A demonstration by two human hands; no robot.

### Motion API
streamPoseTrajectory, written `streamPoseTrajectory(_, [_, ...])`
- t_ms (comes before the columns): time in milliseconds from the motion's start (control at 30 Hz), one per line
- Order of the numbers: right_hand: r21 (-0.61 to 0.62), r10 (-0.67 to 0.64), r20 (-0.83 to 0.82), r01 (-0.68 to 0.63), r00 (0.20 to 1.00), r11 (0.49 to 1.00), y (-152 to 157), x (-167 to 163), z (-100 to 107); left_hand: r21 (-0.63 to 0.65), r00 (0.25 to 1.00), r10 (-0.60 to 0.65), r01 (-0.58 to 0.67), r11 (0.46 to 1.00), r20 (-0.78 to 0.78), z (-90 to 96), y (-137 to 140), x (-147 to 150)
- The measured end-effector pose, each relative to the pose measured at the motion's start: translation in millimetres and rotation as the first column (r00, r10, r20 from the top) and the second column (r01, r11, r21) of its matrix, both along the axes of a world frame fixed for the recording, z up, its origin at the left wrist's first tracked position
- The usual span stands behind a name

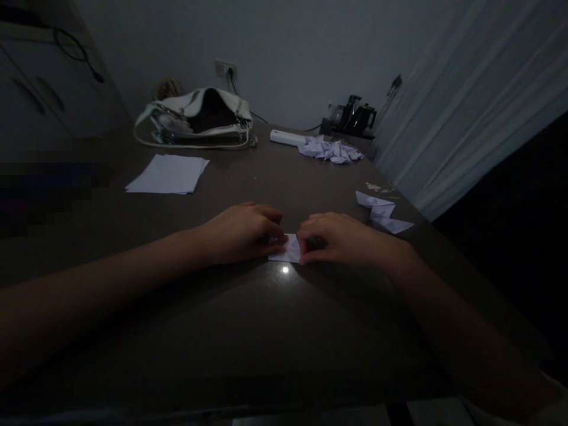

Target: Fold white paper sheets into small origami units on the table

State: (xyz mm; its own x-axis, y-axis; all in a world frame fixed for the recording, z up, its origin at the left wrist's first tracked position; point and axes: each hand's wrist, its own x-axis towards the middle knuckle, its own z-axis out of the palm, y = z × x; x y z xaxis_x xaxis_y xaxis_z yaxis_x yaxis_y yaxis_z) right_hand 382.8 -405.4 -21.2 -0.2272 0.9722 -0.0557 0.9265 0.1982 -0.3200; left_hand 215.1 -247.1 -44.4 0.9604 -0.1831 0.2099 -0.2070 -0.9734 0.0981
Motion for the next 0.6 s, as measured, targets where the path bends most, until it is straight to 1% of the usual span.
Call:
streamPoseTrajectory(133, [-0.01, 0.016, -0.058, -0.016, 0.998, 1.0, 1, 0, 0, -0.015, 0.999, 0.016, -0.016, 1.0, -0.029, 2.8, -2, 0])
streamPoseTrajectory(300, [0.057, 0.0, -0.011, 0.001, 1.0, 0.998, 1, -2, -3, -0.01, 0.999, 0.021, -0.022, 1.0, -0.035, 3.8, -2, -1])
streamPoseTrajectory(467, [0.132, -0.089, 0.053, 0.081, 0.995, 0.988, 3, 1, -7, -0.024, 0.999, 0.022, -0.023, 0.999, -0.029, 2.1, -1, -1])
streamPoseTrajectory(600, [0.157, -0.13, 0.029, 0.124, 0.991, 0.98, 6, 6, -12, -0.03, 0.999, 0.02, -0.021, 0.999, -0.032, 2.3, -1, -1])
